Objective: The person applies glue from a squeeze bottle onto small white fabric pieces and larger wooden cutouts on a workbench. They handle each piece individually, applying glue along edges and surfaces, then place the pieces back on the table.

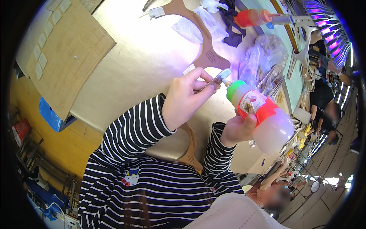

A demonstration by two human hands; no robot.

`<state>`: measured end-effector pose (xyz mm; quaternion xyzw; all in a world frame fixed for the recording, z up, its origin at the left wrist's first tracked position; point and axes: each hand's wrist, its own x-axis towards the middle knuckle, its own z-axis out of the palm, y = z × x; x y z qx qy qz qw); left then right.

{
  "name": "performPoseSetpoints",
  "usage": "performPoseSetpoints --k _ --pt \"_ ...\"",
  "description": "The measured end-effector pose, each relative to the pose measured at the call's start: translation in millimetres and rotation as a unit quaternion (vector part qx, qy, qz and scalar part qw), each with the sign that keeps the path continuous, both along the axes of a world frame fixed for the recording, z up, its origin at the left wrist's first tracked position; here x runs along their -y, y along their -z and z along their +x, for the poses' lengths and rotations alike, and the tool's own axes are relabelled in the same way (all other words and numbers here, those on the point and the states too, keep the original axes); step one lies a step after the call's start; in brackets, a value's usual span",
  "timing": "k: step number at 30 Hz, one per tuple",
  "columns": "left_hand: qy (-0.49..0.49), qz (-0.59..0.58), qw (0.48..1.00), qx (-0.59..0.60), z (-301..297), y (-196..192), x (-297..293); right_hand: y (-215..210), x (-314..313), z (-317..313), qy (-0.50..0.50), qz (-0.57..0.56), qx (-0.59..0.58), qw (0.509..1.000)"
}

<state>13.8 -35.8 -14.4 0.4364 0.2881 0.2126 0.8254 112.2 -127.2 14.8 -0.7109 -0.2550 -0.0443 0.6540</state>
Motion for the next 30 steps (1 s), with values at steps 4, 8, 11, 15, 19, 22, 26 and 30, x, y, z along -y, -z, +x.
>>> performPoseSetpoints --k 4,8,11,15,19,22,26,30 --pt "-0.045 0.002 0.999 0.010 3 2 5 0 5 0 -0.033 -0.040 0.098 0.994" --pt "-0.057 -0.001 0.998 0.020 4 5 5 7 10 3 -0.009 -0.087 0.110 0.990" --pt "-0.076 -0.015 0.996 0.046 6 6 6 12 13 6 0.025 -0.068 0.124 0.990" --pt "-0.043 -0.008 0.999 0.017 4 5 6 8 22 9 -0.004 -0.105 0.235 0.966" --pt "-0.045 -0.009 0.999 0.012 2 1 3 1 30 14 -0.114 -0.171 0.310 0.928" --pt "-0.008 -0.018 1.000 0.000 -1 -2 1 6 30 14 -0.084 -0.136 0.312 0.936" --pt "0.000 -0.018 1.000 -0.007 -1 -3 0 12 30 15 -0.065 -0.111 0.313 0.941" --pt "0.012 -0.033 0.999 -0.007 -2 -3 -1 8 40 15 -0.115 -0.147 0.289 0.939"
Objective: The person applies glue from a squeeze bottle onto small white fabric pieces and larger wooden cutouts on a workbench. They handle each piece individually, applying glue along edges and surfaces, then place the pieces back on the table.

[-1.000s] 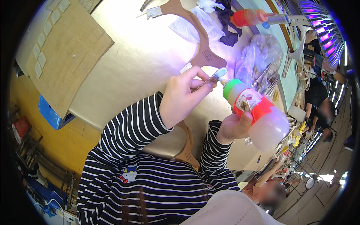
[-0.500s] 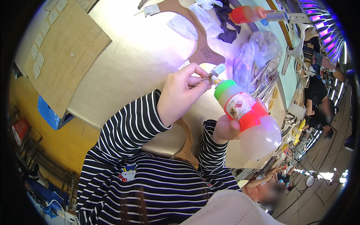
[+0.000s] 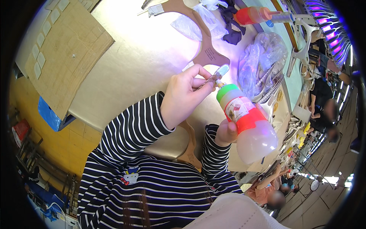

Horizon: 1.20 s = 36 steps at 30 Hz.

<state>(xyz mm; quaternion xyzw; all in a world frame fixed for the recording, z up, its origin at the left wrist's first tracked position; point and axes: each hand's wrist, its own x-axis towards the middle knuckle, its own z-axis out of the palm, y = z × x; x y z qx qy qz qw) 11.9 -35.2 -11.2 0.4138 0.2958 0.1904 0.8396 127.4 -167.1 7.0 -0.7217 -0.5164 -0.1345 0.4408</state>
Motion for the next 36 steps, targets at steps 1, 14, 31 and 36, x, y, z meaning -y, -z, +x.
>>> performPoseSetpoints --k 1,14,31,36 --pt "-0.002 -0.006 1.000 0.008 0 0 0 0 2 -1 -0.002 -0.013 -0.014 1.000" --pt "-0.043 0.019 0.999 0.015 3 1 2 -2 8 9 -0.050 -0.075 0.105 0.990" --pt "-0.032 -0.011 0.999 0.019 2 3 2 12 1 4 -0.011 0.059 0.102 0.993" --pt "-0.047 0.011 0.999 0.017 3 7 4 10 -7 -12 0.070 0.008 0.106 0.992"
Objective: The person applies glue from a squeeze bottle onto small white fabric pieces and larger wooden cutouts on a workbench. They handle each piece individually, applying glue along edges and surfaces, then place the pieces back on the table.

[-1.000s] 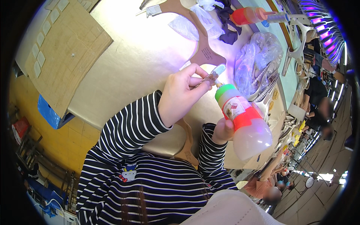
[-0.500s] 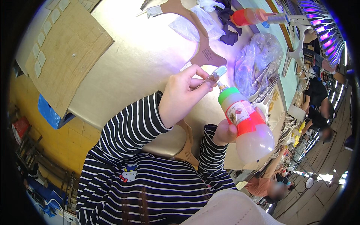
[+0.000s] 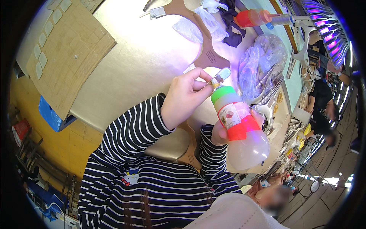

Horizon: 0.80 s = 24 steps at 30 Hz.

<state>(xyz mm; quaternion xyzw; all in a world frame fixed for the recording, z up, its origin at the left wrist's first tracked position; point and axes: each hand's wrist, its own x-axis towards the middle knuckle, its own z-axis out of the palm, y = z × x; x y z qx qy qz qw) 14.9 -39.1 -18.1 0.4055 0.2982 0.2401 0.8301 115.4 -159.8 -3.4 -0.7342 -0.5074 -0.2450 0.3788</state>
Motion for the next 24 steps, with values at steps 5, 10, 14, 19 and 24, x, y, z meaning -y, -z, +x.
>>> performPoseSetpoints --k 5,10,14,19,24 --pt "0.003 0.010 1.000 -0.004 -1 -2 0 1 -6 4 0.010 0.007 0.070 0.997" --pt "0.054 0.003 0.998 -0.016 -2 -6 -3 -13 -4 18 -0.086 -0.004 -0.002 0.996" --pt "0.053 0.007 0.999 -0.003 -3 -10 -5 -16 -18 13 0.013 0.104 -0.168 0.980" --pt "0.059 0.093 0.993 -0.029 -4 -13 -5 -29 -27 8 0.022 0.049 -0.226 0.973" --pt "0.054 0.062 0.997 -0.006 -4 -14 -5 -29 -34 12 0.024 0.133 -0.282 0.950"
